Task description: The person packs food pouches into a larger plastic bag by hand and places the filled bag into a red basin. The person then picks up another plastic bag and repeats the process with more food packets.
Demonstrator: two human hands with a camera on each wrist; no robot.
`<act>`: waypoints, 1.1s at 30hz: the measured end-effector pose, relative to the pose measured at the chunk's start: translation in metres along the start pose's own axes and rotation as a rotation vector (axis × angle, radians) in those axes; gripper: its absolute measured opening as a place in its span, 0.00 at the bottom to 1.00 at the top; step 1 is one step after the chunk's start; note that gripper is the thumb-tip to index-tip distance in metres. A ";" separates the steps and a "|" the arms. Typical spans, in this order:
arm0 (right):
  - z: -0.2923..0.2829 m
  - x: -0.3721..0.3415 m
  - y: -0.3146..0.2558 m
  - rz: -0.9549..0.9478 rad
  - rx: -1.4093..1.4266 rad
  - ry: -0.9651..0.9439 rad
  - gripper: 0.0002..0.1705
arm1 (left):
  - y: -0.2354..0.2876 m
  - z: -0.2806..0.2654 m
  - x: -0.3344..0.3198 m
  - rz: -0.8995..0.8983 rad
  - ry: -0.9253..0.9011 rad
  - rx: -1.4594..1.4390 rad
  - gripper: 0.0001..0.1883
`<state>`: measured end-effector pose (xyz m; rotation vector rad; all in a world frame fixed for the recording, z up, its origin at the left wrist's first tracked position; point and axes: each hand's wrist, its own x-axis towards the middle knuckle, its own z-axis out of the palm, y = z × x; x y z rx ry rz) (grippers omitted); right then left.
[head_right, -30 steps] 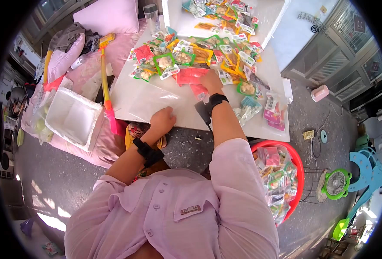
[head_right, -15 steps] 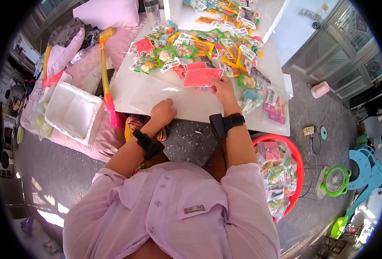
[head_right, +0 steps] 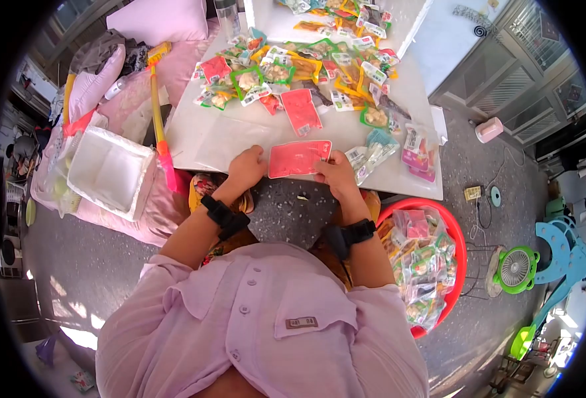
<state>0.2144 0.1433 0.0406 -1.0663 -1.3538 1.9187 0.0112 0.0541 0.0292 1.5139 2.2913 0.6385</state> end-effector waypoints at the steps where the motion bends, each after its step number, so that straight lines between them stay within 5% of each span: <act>1: 0.003 0.001 0.001 -0.003 0.031 0.035 0.09 | -0.001 0.001 0.000 0.016 0.016 0.001 0.14; 9: 0.029 0.014 0.025 -0.119 0.150 0.179 0.09 | -0.004 0.012 -0.006 0.139 0.178 0.035 0.10; 18: 0.038 0.018 0.020 0.114 -0.198 -0.048 0.07 | 0.002 0.014 -0.010 0.260 0.247 0.016 0.07; 24: 0.056 0.022 0.029 -0.091 -0.083 0.007 0.09 | 0.006 0.015 -0.014 0.263 0.234 -0.011 0.09; 27: 0.068 0.032 0.037 -0.332 -0.388 0.143 0.09 | 0.005 0.019 -0.013 0.314 0.291 -0.046 0.10; 30: 0.078 0.037 0.029 -0.059 -0.141 0.077 0.10 | 0.005 0.017 -0.013 0.333 0.290 -0.083 0.10; 33: 0.075 0.051 0.033 0.010 -0.070 -0.049 0.10 | 0.004 0.014 -0.014 0.306 0.294 -0.099 0.10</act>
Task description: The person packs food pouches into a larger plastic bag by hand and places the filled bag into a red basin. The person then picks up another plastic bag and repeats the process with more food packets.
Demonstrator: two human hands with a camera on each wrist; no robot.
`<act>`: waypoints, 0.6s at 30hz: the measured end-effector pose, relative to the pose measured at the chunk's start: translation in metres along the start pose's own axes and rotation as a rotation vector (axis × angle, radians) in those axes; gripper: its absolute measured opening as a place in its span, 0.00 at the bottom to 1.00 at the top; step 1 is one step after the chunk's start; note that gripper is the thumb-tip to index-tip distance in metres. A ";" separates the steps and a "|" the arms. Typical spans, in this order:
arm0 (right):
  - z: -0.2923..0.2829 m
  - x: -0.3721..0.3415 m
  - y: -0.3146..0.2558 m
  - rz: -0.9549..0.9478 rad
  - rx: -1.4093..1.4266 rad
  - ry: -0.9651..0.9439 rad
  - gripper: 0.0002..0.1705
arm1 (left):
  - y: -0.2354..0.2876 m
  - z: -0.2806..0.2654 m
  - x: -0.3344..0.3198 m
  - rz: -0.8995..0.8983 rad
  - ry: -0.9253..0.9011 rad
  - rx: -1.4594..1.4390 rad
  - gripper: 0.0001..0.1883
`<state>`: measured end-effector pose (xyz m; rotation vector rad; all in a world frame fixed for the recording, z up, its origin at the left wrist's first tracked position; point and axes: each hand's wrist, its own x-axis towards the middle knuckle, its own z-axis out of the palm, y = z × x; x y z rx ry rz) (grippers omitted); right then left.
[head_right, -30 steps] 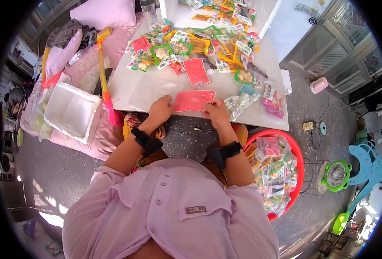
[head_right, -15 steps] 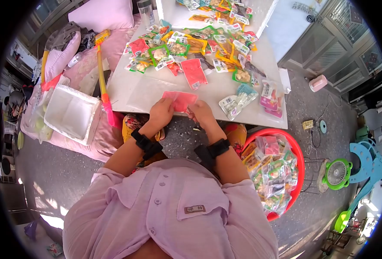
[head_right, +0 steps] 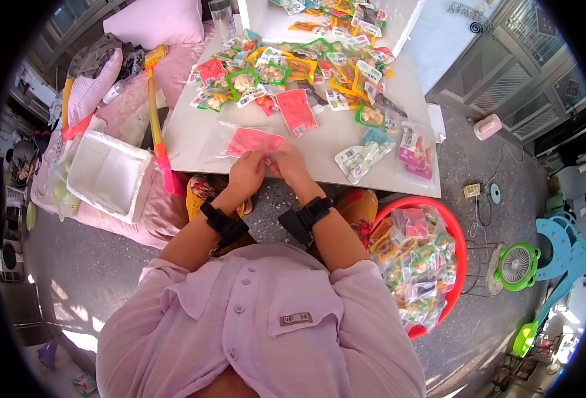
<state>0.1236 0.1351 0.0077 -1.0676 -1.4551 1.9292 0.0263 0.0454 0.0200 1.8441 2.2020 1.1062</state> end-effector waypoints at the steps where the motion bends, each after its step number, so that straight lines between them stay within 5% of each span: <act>1: -0.001 0.005 0.003 -0.023 -0.002 -0.016 0.09 | 0.000 -0.001 0.000 0.010 0.001 -0.011 0.10; 8: -0.006 0.007 0.000 -0.094 -0.123 -0.177 0.07 | -0.002 -0.014 0.000 0.046 -0.002 -0.011 0.11; 15: 0.014 0.005 -0.003 -0.067 0.077 0.048 0.06 | -0.009 -0.003 -0.005 0.090 -0.045 -0.042 0.17; 17: 0.001 0.034 0.032 -0.611 -0.413 -0.026 0.05 | -0.013 -0.004 -0.002 0.111 -0.025 -0.048 0.17; 18: 0.000 0.037 0.036 -0.738 -0.488 -0.068 0.04 | -0.015 -0.005 -0.002 0.121 -0.016 -0.052 0.17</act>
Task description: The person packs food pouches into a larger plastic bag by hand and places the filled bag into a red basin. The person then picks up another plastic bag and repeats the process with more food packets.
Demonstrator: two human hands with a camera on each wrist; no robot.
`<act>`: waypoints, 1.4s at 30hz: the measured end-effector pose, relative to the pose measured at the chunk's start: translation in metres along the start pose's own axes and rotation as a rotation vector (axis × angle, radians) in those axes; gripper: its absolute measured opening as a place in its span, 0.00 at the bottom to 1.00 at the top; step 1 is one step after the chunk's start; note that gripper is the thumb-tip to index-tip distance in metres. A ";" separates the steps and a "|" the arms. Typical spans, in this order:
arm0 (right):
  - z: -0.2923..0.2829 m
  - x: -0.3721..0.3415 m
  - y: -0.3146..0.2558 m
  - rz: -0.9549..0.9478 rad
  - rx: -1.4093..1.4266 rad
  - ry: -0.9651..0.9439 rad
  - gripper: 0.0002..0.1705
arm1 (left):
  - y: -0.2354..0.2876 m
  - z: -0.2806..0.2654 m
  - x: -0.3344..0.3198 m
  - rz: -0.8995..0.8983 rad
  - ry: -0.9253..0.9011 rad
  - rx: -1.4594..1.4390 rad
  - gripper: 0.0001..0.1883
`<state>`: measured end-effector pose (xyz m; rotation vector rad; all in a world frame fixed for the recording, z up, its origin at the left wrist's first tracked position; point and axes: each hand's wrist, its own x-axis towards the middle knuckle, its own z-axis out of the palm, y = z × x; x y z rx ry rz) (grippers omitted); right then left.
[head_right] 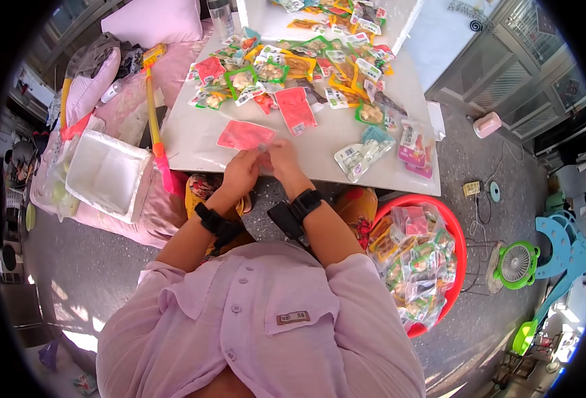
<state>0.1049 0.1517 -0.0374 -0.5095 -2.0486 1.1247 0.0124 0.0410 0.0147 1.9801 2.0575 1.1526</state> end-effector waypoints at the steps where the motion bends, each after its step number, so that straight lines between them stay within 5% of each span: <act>1: 0.002 -0.001 0.005 -0.136 -0.061 -0.027 0.04 | -0.001 -0.001 -0.001 -0.026 -0.014 -0.005 0.17; 4: 0.000 0.003 -0.013 0.103 0.099 -0.050 0.05 | -0.001 -0.001 -0.002 -0.121 -0.020 0.019 0.15; 5: -0.009 0.009 -0.027 0.337 0.041 -0.073 0.05 | -0.001 0.001 -0.003 -0.165 0.000 0.052 0.15; 7: -0.023 0.013 -0.029 0.495 -0.166 0.026 0.08 | -0.001 0.002 -0.004 -0.229 -0.024 0.108 0.13; 9: -0.040 0.019 -0.005 0.330 -0.458 0.268 0.10 | -0.001 0.000 -0.001 -0.267 -0.108 0.155 0.13; 12: -0.068 0.034 -0.030 0.509 -0.671 0.305 0.17 | -0.003 0.002 0.000 -0.261 -0.105 0.175 0.12; 15: -0.078 0.042 -0.037 0.690 -0.869 0.149 0.22 | 0.000 0.002 0.001 -0.288 -0.134 0.187 0.13; 21: -0.075 0.043 -0.026 0.641 -0.798 0.171 0.22 | -0.003 -0.001 0.010 -0.314 -0.154 0.242 0.09; 27: -0.076 0.030 -0.007 0.298 -0.270 0.401 0.16 | -0.011 0.008 0.014 -0.326 -0.134 0.240 0.08; 30: -0.086 0.011 -0.055 0.542 0.315 0.475 0.12 | -0.009 0.004 0.008 -0.303 -0.086 0.160 0.09; 33: -0.102 -0.017 -0.049 0.592 0.537 0.387 0.09 | -0.001 -0.006 0.001 -0.361 -0.063 0.100 0.10; 42: -0.090 -0.070 -0.065 0.737 0.806 0.175 0.05 | -0.005 -0.002 -0.004 -0.363 0.040 -0.038 0.07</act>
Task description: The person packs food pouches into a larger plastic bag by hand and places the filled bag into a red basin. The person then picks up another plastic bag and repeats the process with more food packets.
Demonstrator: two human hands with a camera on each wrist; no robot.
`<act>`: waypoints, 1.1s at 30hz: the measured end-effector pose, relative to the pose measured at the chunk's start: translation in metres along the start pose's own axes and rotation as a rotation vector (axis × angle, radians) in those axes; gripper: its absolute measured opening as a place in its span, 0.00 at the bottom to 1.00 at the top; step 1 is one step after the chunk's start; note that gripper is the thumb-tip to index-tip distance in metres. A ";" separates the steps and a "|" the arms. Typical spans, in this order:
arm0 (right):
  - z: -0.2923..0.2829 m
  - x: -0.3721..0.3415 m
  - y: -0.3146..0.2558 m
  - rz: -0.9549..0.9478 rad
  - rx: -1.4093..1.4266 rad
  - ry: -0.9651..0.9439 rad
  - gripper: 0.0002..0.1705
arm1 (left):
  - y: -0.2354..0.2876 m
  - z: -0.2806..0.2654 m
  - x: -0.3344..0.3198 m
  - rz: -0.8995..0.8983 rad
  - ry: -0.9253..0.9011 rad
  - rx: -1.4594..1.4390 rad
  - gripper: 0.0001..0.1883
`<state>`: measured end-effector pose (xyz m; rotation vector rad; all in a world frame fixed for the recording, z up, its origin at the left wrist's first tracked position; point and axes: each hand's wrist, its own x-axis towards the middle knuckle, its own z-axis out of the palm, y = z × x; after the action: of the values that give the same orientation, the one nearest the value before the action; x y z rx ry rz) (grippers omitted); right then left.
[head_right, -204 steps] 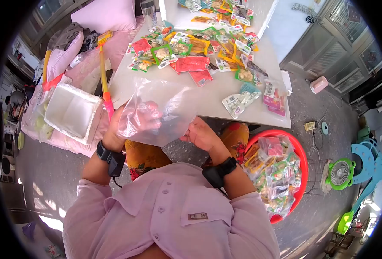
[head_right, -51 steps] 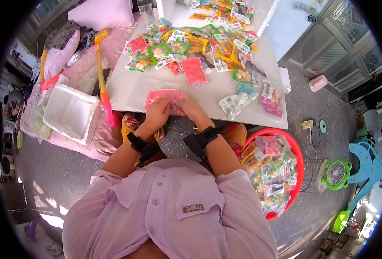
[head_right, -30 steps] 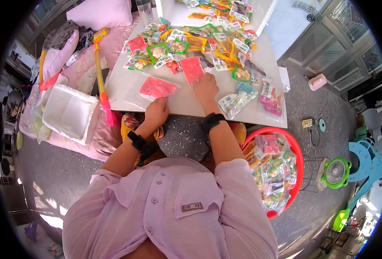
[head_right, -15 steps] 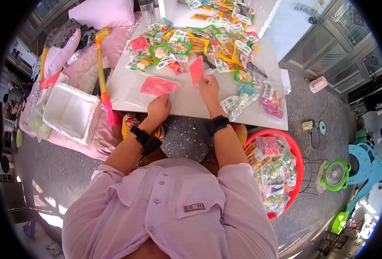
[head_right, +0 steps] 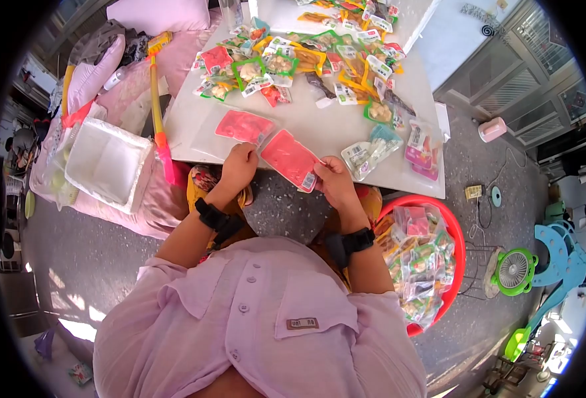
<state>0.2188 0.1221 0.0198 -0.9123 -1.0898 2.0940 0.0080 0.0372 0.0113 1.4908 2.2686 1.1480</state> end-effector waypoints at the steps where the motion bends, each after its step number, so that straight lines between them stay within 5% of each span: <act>1: 0.002 0.000 0.002 0.009 0.007 -0.016 0.05 | 0.000 0.000 0.000 0.007 -0.006 0.001 0.07; 18: 0.023 0.048 0.006 0.100 -0.042 -0.241 0.03 | 0.025 -0.012 0.000 0.171 -0.072 0.336 0.06; 28: 0.078 0.067 0.011 0.120 -0.270 -0.210 0.07 | 0.030 -0.016 -0.007 0.215 0.022 0.193 0.05; 30: 0.059 0.097 0.037 -0.490 -0.750 -0.324 0.07 | 0.023 -0.014 -0.007 0.216 0.028 0.183 0.05; 32: 0.054 0.099 0.037 -0.527 -0.787 -0.364 0.07 | 0.024 -0.015 -0.009 0.232 0.053 0.161 0.05; 33: 0.062 0.084 0.019 -0.255 -0.588 -0.347 0.07 | 0.026 -0.015 -0.009 0.240 0.065 0.149 0.06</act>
<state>0.1169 0.1495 0.0049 -0.6182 -1.9583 1.7791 0.0220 0.0272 0.0377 1.8507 2.3115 1.1233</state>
